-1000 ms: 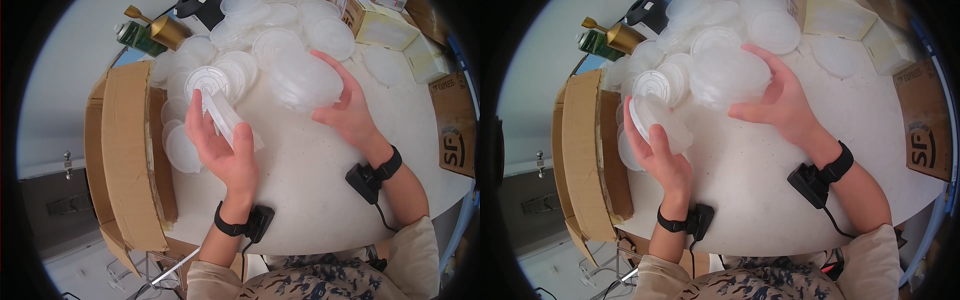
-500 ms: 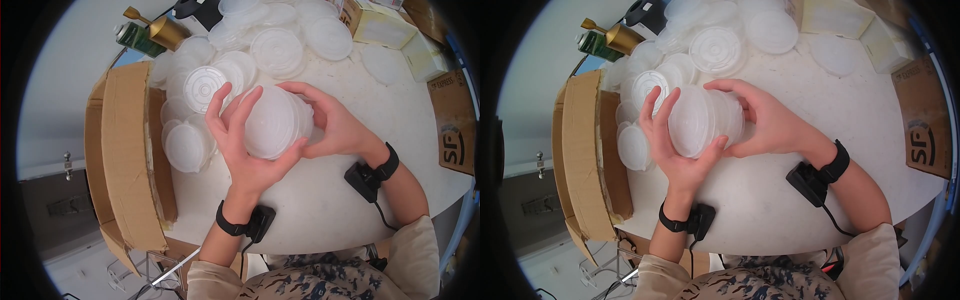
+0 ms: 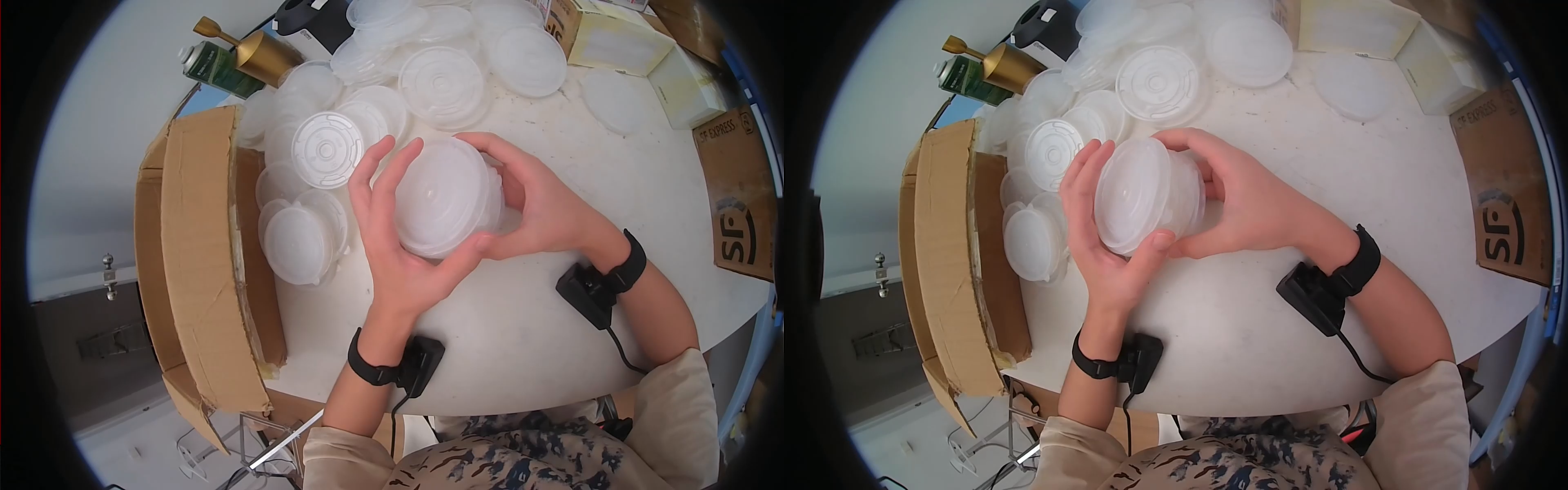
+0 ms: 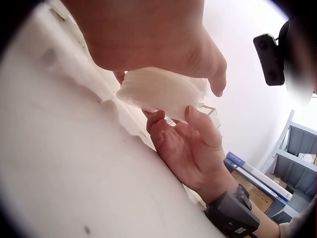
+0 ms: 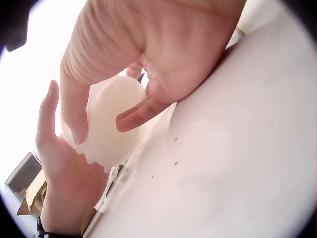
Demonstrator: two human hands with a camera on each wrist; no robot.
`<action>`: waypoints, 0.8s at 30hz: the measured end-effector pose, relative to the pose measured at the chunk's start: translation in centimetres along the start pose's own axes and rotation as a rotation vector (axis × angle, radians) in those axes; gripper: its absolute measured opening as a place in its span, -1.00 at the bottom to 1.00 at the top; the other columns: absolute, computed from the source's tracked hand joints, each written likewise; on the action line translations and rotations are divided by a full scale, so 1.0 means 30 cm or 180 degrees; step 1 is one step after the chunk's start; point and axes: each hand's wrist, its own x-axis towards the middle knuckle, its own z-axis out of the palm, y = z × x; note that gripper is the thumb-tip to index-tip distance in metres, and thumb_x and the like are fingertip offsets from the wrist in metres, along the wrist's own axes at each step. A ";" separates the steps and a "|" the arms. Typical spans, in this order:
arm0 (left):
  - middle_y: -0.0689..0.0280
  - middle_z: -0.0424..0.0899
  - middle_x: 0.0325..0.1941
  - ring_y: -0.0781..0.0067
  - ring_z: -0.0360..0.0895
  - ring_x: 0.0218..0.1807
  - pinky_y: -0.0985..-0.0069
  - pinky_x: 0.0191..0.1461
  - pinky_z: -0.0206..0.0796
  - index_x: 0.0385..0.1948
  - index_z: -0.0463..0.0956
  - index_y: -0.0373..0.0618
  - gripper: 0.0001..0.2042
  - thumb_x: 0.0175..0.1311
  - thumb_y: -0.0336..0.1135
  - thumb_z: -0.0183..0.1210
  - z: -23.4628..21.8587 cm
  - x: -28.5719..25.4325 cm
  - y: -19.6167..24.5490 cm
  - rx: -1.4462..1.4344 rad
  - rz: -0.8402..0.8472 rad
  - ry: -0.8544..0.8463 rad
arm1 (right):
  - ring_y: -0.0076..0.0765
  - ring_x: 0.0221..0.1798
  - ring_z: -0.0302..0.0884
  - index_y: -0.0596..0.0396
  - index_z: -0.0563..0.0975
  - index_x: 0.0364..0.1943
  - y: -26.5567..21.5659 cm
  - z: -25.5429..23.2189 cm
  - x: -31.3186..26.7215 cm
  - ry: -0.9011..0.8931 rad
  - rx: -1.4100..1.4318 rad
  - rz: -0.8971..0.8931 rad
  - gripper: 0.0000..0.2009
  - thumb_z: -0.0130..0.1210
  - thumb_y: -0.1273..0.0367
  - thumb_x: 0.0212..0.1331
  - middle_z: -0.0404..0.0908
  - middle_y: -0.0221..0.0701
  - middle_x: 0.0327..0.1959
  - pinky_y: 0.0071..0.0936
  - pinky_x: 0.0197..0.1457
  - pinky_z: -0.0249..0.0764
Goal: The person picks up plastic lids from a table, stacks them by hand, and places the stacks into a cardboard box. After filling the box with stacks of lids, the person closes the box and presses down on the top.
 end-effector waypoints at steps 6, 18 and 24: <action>-0.04 0.15 0.32 0.00 0.16 0.38 0.13 0.32 0.22 0.21 0.37 -0.14 -0.25 -0.16 -0.19 0.41 -0.005 0.002 -0.007 -0.0255 0.0071 -0.0166 | -0.33 0.25 0.40 0.21 0.18 0.33 0.007 -0.008 0.002 0.0007 0.0150 0.0077 -0.09 0.48 0.43 -0.19 0.36 -0.27 0.23 -0.33 0.30 0.41; 0.04 0.20 0.29 0.10 0.20 0.36 0.19 0.31 0.24 0.13 0.44 -0.08 -0.47 0.02 -0.32 0.31 0.003 0.000 -0.002 -0.0614 -0.0262 -0.0119 | -0.25 0.32 0.34 0.29 0.06 0.40 0.013 -0.011 0.000 0.0042 0.0260 -0.0007 0.00 0.48 0.45 -0.17 0.28 -0.18 0.31 -0.30 0.36 0.36; 0.04 0.20 0.31 0.11 0.18 0.36 0.21 0.34 0.16 0.16 0.41 -0.08 -0.49 0.13 -0.22 0.26 0.002 -0.007 -0.018 -0.0623 -0.0397 -0.0141 | -0.26 0.30 0.37 0.28 0.08 0.39 -0.004 -0.010 0.000 0.0021 0.0319 0.0103 -0.04 0.46 0.45 -0.14 0.31 -0.19 0.30 -0.31 0.34 0.37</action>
